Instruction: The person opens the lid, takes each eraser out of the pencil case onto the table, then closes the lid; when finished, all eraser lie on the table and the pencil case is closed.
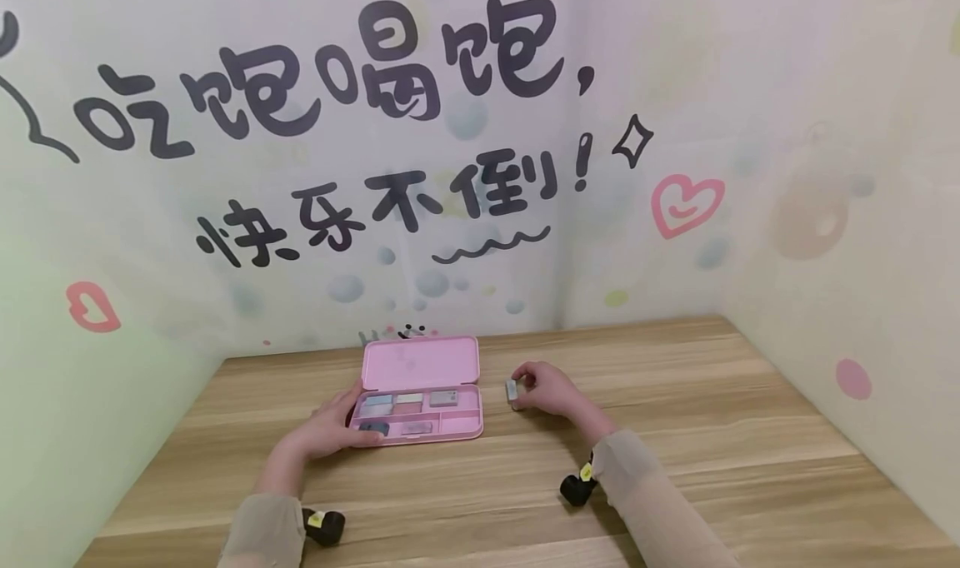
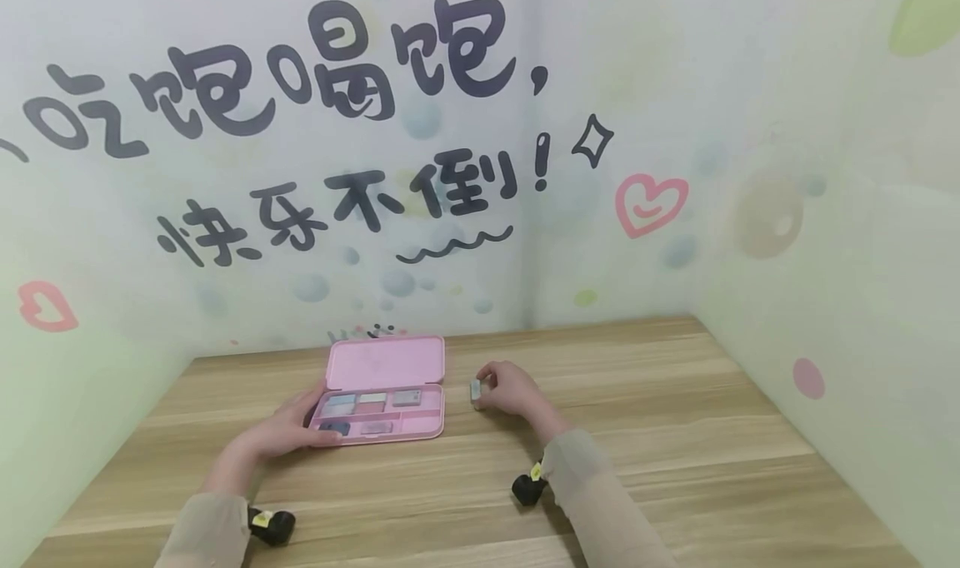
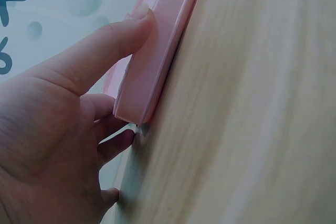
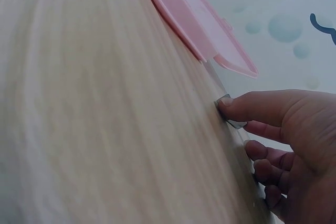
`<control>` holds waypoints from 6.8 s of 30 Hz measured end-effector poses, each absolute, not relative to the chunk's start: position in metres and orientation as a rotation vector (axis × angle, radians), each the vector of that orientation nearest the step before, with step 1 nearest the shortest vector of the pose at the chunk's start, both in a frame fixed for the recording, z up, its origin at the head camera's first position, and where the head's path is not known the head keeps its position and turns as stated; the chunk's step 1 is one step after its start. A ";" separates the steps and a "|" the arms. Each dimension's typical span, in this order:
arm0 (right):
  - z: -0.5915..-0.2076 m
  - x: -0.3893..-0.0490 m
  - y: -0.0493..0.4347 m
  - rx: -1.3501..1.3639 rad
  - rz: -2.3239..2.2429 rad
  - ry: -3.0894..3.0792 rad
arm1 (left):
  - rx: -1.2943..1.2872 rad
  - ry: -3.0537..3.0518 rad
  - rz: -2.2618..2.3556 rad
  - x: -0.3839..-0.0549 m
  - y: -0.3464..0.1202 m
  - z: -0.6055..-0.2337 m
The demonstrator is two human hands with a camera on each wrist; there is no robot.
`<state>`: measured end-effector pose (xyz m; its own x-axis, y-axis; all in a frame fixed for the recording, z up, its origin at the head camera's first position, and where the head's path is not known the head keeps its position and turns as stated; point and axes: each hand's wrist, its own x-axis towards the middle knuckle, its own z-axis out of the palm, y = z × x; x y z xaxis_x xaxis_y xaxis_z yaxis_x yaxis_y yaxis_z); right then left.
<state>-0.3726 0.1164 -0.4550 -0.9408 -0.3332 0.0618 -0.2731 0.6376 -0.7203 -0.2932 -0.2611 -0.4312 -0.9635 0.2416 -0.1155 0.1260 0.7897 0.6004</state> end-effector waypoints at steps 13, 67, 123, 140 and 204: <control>-0.438 -0.372 0.119 -0.538 -1.164 2.736 | 0.282 2.805 0.907 -0.294 -0.262 -0.433; -0.405 -0.393 0.017 -1.226 -0.342 2.608 | 0.277 2.820 0.901 -0.296 -0.263 -0.433; -0.389 -0.383 0.021 -1.171 -0.423 2.555 | 0.271 2.820 0.894 -0.293 -0.263 -0.435; -0.384 -0.387 0.056 -1.133 -0.650 2.504 | 0.276 2.803 0.921 -0.294 -0.263 -0.437; -0.441 -0.372 0.150 -0.596 -1.231 2.737 | 0.317 2.802 0.895 -0.296 -0.262 -0.434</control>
